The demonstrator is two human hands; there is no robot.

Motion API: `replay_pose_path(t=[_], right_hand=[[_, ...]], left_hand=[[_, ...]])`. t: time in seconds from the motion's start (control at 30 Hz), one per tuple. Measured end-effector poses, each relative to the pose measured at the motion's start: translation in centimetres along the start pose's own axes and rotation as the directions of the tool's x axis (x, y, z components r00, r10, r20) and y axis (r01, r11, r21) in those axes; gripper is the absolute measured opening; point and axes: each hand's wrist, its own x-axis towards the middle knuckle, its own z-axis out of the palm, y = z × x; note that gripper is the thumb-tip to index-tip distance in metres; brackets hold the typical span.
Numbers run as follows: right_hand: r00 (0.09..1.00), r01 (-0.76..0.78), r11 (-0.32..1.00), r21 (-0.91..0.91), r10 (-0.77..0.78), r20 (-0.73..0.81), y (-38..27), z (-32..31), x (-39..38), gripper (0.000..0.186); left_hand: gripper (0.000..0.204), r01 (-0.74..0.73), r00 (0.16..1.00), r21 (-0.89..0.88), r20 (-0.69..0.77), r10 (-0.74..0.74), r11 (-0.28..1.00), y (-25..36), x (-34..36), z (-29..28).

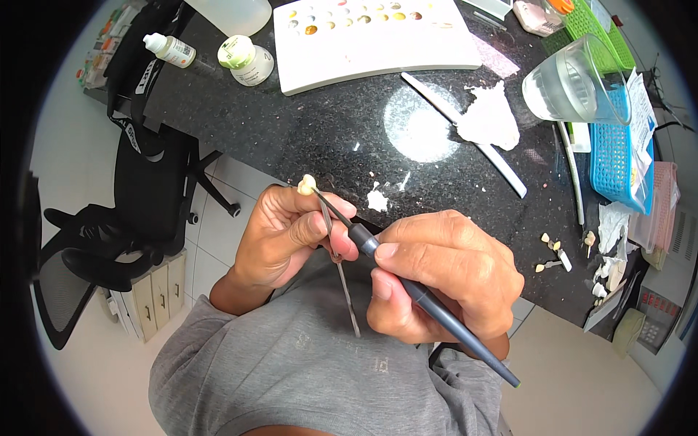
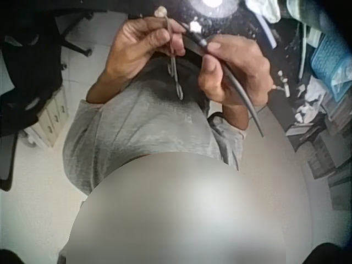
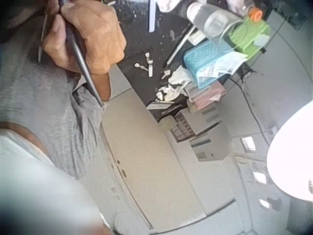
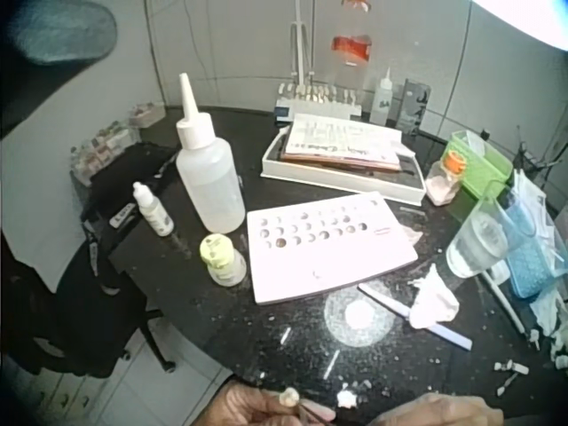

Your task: Applying stain and glaze to dental crowns and prosthetic components on a laboratory bench.

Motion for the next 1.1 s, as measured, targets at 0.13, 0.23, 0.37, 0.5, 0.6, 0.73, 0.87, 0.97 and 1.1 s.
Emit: replay_pose_path(t=[0.13, 0.23, 0.37, 0.5, 0.6, 0.73, 0.87, 0.97, 1.1], right_hand=[[1.000, 0.001, 1.000, -0.018, -0.001, 0.021, 0.03, -0.03, 0.03, 0.020], [1.000, -0.008, 1.000, -0.005, 0.008, 0.012, -0.02, 0.05, 0.00, 0.019], [1.000, -0.010, 0.999, -0.031, 0.010, -0.003, 0.01, 0.10, 0.05, 0.019], [0.999, -0.006, 1.000, -0.002, 0.006, 0.050, -0.03, -0.08, 0.19, 0.020], [1.000, -0.013, 1.000, -0.023, 0.013, 0.025, -0.08, -0.08, 0.18, 0.021], [0.999, -0.021, 1.000, -0.003, 0.021, 0.032, -0.11, 0.00, 0.17, 0.021], [0.999, -0.023, 1.000, -0.019, 0.024, 0.028, -0.08, -0.04, 0.23, 0.021], [0.999, -0.022, 1.000, 0.005, 0.022, 0.035, -0.10, -0.07, 0.24, 0.020], [0.999, -0.036, 0.999, 0.000, 0.036, 0.017, -0.14, 0.09, 0.21, 0.020]], left_hand=[[0.026, -0.010, 1.000, -0.003, -0.001, 0.010, 1.000, -0.06, 0.06, 0.01], [0.027, -0.008, 1.000, -0.010, -0.006, 0.008, 1.000, -0.12, 0.05, -0.02], [0.027, -0.014, 1.000, -0.017, 0.002, 0.015, 1.000, -0.20, 0.06, -0.08], [0.027, -0.014, 1.000, -0.016, 0.020, 0.015, 1.000, -0.18, 0.05, -0.14], [0.026, 0.001, 1.000, -0.022, 0.007, -0.001, 1.000, -0.21, 0.04, -0.08], [0.026, 0.005, 1.000, -0.035, 0.004, -0.005, 0.999, -0.03, -0.03, -0.19], [0.024, 0.044, 0.997, -0.095, 0.065, -0.038, 0.994, 0.15, -0.07, -0.31], [0.025, 0.046, 0.997, -0.095, 0.065, -0.040, 0.994, 0.16, -0.02, -0.28], [0.025, 0.041, 0.997, -0.078, 0.064, -0.036, 0.996, 0.09, -0.01, -0.18]])
